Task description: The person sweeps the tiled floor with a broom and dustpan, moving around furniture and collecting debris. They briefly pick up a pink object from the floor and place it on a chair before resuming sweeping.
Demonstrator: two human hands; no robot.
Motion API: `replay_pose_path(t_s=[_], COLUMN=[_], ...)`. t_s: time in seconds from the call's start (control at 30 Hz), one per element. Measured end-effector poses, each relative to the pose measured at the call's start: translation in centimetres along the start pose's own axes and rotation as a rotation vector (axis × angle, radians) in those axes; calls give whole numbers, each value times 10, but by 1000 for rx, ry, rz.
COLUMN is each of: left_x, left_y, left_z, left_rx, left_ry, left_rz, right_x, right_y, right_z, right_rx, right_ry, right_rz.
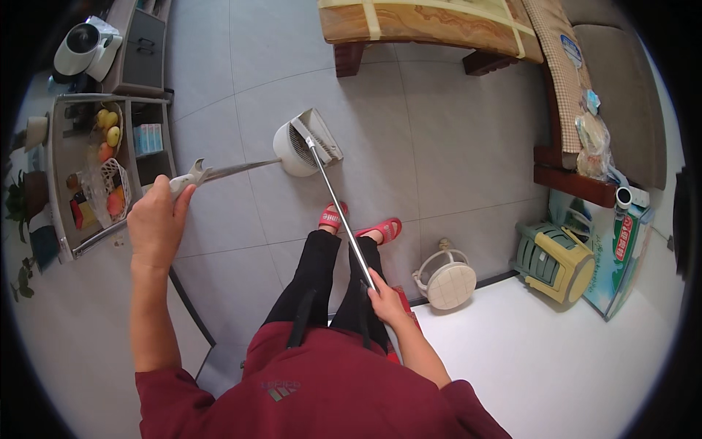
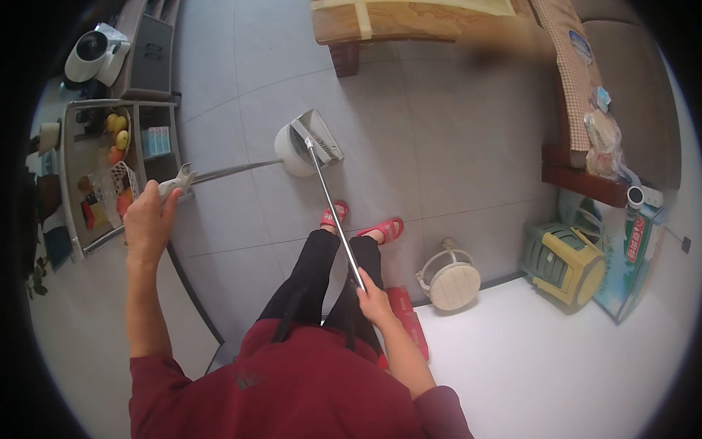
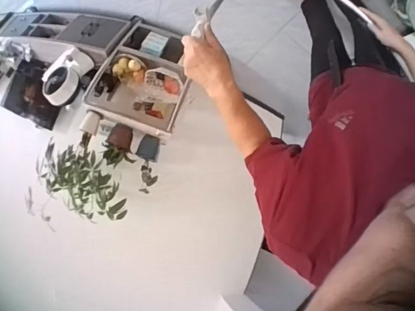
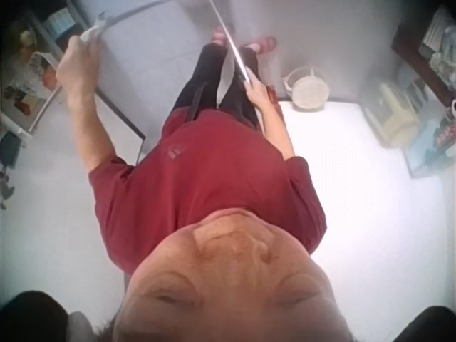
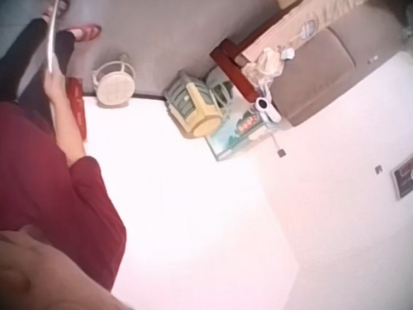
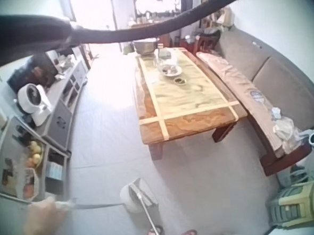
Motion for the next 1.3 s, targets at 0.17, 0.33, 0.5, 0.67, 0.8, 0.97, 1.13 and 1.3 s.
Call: replay_pose_path(t_s=[0.17, 0.33, 0.5, 0.67, 0.8, 0.97, 1.13, 1.3], left_x=[-13, -20, 4, 18, 16, 12, -3, -16], left_y=[-38, -52, -53, -66, -82, -57, -16, 46], left_z=[30, 59, 76, 84, 95, 81, 51, 0], left_rx=[-26, 38, 95, 129, 117, 200, 372, 598], left_ry=[-47, -48, -81, -24, -25, -18, -16, 26], left_rz=[83, 67, 39, 79, 58, 20, 13, -8], right_x=[-32, -48, 13, 55, 31, 8, 17, 9], right_y=[31, 18, 17, 8, -14, 25, 68, 87], right_z=[62, 32, 23, 64, 117, 139, 128, 144], right_rx=[-19, 282, 375, 375, 309, 395, 299, 431], right_ry=[196, 186, 128, -208, -241, -7, 412, 523], right_rz=[62, -197, -291, -330, -336, -479, -453, -740])
Point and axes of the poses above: each hand's wrist, its own z-axis away from the middle knuckle, its own x-axis out of the palm, y = z × x, the point moved 5 cm from there along -z, towards the middle knuckle, and after that the axes turned 5 degrees about x, right-handed, at the moved point
